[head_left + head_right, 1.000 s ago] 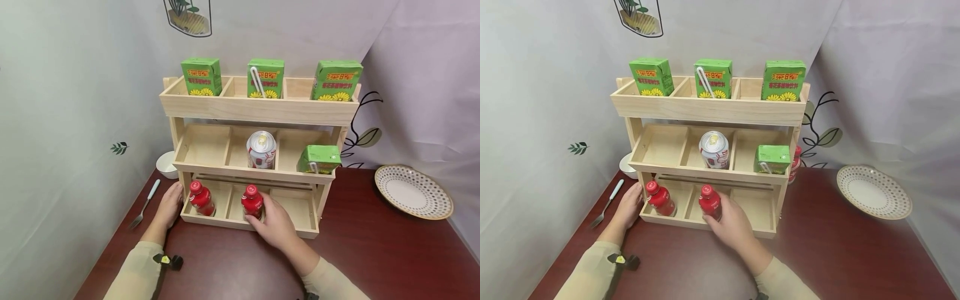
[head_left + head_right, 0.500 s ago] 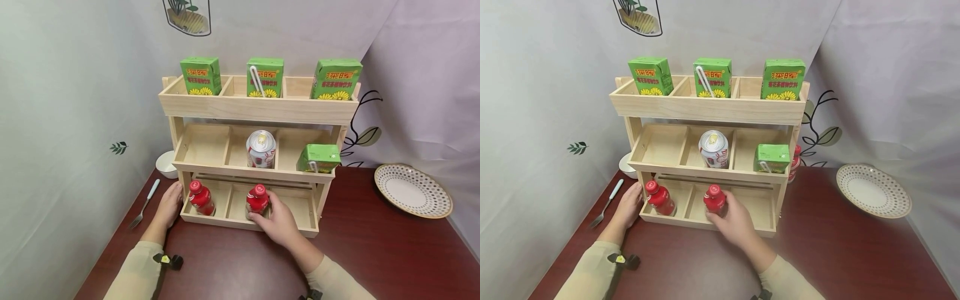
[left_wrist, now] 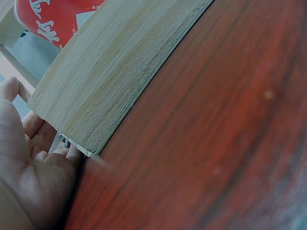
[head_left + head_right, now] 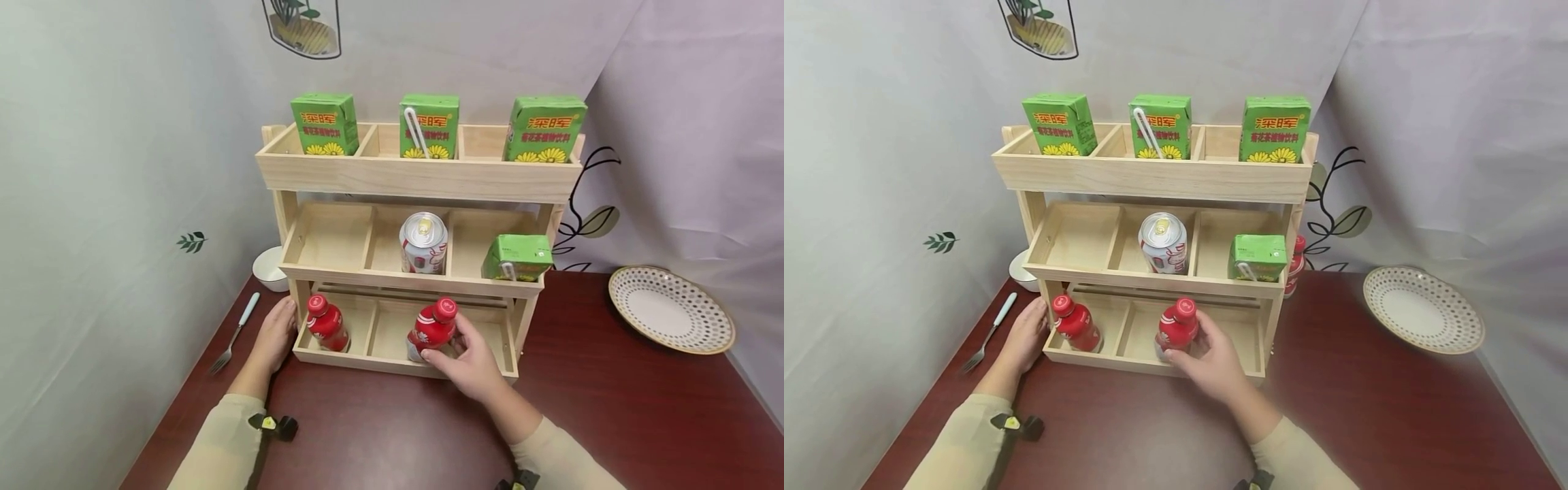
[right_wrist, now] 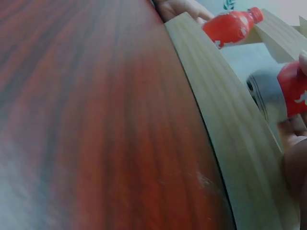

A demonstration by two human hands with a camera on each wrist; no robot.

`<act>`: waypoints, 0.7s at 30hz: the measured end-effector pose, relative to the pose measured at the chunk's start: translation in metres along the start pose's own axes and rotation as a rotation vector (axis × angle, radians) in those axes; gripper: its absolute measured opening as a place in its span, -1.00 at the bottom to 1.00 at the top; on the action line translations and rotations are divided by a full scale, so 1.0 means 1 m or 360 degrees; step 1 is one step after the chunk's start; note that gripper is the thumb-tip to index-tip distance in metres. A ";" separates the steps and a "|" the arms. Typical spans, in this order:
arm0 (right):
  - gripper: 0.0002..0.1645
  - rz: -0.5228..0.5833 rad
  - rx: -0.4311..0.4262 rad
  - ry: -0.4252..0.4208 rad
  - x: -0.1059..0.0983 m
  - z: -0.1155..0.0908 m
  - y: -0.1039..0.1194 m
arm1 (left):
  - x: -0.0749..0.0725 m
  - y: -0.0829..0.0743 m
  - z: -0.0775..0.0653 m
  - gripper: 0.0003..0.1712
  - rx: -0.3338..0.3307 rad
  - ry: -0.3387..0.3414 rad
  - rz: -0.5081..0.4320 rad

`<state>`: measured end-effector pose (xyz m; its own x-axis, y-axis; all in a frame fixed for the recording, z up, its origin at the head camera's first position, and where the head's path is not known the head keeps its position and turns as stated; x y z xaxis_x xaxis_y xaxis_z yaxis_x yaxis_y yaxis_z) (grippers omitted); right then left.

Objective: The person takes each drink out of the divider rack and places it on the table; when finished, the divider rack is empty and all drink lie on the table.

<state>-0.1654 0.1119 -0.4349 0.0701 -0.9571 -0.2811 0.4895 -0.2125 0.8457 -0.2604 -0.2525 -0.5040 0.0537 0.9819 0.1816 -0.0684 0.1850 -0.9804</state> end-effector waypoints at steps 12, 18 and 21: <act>-0.26 -0.0199 -0.0092 0.0239 -0.041 0.005 0.026 | 0.003 -0.006 -0.001 -0.38 -0.0015 0.0030 -0.0037; -0.29 -0.0309 -0.0052 0.0292 -0.077 0.008 0.052 | 0.001 -0.001 0.001 -0.32 0.0017 -0.0003 -0.0030; -0.31 -0.0358 -0.0054 0.0320 -0.095 0.008 0.058 | 0.001 0.000 0.001 -0.33 0.0005 -0.0008 -0.0055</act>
<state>-0.1505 0.1890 -0.3560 0.1257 -0.8277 -0.5469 0.5410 -0.4049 0.7371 -0.2613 -0.2516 -0.5036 0.0513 0.9752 0.2155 -0.0694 0.2187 -0.9733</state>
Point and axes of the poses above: each hand's wrist, its own z-axis towards the middle knuckle, its own x-axis out of the palm, y = z × x, the point moved 3 cm from there along z, towards the middle knuckle, and after that the axes turned 11 degrees about -z, right-handed, at the moved point
